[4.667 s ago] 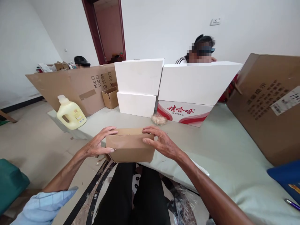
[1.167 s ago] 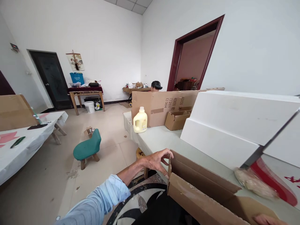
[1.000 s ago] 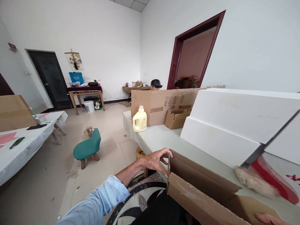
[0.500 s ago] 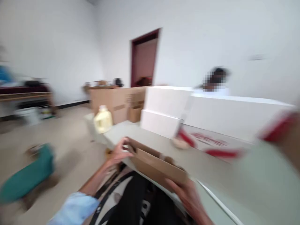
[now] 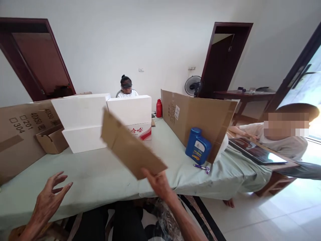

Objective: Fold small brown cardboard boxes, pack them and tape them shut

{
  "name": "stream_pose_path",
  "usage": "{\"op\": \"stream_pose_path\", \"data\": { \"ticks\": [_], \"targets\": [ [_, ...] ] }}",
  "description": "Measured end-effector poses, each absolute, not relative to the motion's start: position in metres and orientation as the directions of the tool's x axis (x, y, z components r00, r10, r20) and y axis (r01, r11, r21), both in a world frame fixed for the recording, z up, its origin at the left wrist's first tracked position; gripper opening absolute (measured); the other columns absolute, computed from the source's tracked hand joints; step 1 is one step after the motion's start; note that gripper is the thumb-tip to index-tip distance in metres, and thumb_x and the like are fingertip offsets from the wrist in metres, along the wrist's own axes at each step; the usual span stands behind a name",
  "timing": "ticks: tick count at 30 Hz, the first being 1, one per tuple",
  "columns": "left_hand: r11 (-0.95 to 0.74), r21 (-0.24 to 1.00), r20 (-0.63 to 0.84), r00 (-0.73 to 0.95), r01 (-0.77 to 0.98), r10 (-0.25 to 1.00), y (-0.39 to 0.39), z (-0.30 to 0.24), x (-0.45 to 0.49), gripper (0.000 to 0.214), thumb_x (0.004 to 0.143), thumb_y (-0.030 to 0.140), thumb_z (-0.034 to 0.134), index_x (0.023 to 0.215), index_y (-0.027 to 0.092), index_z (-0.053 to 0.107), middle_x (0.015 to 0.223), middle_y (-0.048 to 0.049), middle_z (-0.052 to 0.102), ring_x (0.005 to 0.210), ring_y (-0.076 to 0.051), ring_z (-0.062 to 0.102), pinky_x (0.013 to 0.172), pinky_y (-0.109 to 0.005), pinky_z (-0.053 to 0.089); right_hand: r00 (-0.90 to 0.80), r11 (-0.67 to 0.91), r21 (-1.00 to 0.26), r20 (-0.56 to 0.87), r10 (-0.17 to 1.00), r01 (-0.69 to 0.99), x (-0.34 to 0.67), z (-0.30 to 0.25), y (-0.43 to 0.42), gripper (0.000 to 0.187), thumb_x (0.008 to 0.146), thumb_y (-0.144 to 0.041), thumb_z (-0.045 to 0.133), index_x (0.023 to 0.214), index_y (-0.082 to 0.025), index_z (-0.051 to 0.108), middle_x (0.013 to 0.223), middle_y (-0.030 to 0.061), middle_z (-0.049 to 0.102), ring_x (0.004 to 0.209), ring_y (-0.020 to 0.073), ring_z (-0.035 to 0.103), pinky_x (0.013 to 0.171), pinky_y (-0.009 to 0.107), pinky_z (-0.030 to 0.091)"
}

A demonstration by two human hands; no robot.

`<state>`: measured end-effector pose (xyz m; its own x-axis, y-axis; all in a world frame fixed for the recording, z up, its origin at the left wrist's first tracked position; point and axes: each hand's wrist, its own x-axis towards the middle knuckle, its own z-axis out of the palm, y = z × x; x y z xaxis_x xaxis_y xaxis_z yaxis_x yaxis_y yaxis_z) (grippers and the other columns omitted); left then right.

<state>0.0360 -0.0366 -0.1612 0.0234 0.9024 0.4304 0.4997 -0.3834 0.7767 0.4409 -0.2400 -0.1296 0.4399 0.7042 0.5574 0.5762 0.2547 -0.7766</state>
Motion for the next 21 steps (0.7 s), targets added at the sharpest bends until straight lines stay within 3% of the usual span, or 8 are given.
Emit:
{"op": "stream_pose_path", "data": {
  "ticks": [3,6,9,14,17,21],
  "targets": [
    [-0.408,0.738,0.380,0.169,0.537,0.909,-0.028,-0.195,0.050,0.056,0.073,0.069,0.071,0.109,0.027,0.074,0.109,-0.0086,0.083,0.102,-0.036,0.081,0.079,-0.046,0.070,0.600,0.075,-0.684,0.682,0.417,0.726,0.514,-0.105,-0.247,0.053,0.098,-0.062,0.059,0.128,-0.019,0.070,0.092,0.0085,0.076,0.105,0.0301,0.070,0.097,0.045,0.059],
    [-0.455,0.711,0.358,0.281,0.535,0.890,-0.030,-0.233,0.069,0.042,0.076,0.063,0.069,0.099,0.028,0.078,0.104,-0.0073,0.084,0.099,-0.036,0.081,0.078,-0.046,0.069,0.674,-0.296,-0.611,0.608,0.418,0.734,0.572,-0.092,-0.235,0.049,0.099,-0.059,0.049,0.094,-0.017,0.073,0.082,0.0133,0.074,0.089,0.0304,0.070,0.080,0.039,0.056],
    [-0.539,0.632,0.398,0.364,0.556,0.842,-0.039,-0.263,0.086,0.031,0.083,0.056,0.066,0.094,0.030,0.080,0.099,-0.0062,0.083,0.099,-0.036,0.079,0.089,-0.050,0.066,0.726,-0.463,-0.559,0.511,0.461,0.687,0.606,-0.090,-0.202,0.038,0.097,-0.043,0.053,0.074,-0.017,0.067,0.072,0.0154,0.070,0.074,0.0274,0.066,0.068,0.036,0.046],
    [-0.586,0.541,0.498,0.331,0.604,0.801,-0.049,-0.290,0.093,0.031,0.094,0.054,0.060,0.091,0.032,0.082,0.102,-0.0075,0.081,0.101,-0.037,0.077,0.092,-0.054,0.063,0.734,-0.557,-0.480,0.404,0.546,0.678,0.630,-0.084,-0.115,0.026,0.103,-0.024,0.054,0.094,-0.010,0.074,0.097,0.0178,0.076,0.092,0.0258,0.070,0.079,0.035,0.048],
    [-0.618,0.504,0.555,0.322,0.603,0.767,-0.048,-0.303,0.090,0.036,0.098,0.058,0.059,0.091,0.032,0.082,0.102,-0.0069,0.081,0.100,-0.034,0.076,0.087,-0.049,0.063,0.733,-0.571,-0.465,0.348,0.585,0.677,0.640,-0.077,-0.077,0.021,0.108,-0.031,0.062,0.110,-0.013,0.073,0.114,0.0117,0.075,0.103,0.0236,0.071,0.093,0.040,0.056],
    [-0.676,0.462,0.638,0.315,0.574,0.703,-0.043,-0.311,0.092,0.032,0.102,0.053,0.061,0.095,0.029,0.081,0.103,-0.0060,0.079,0.099,-0.030,0.075,0.086,-0.043,0.061,0.696,-0.522,-0.487,0.303,0.651,0.700,0.638,-0.072,-0.063,0.034,0.107,-0.042,0.071,0.131,-0.018,0.069,0.134,0.0101,0.069,0.116,0.0253,0.070,0.101,0.048,0.061]
  ]
}}
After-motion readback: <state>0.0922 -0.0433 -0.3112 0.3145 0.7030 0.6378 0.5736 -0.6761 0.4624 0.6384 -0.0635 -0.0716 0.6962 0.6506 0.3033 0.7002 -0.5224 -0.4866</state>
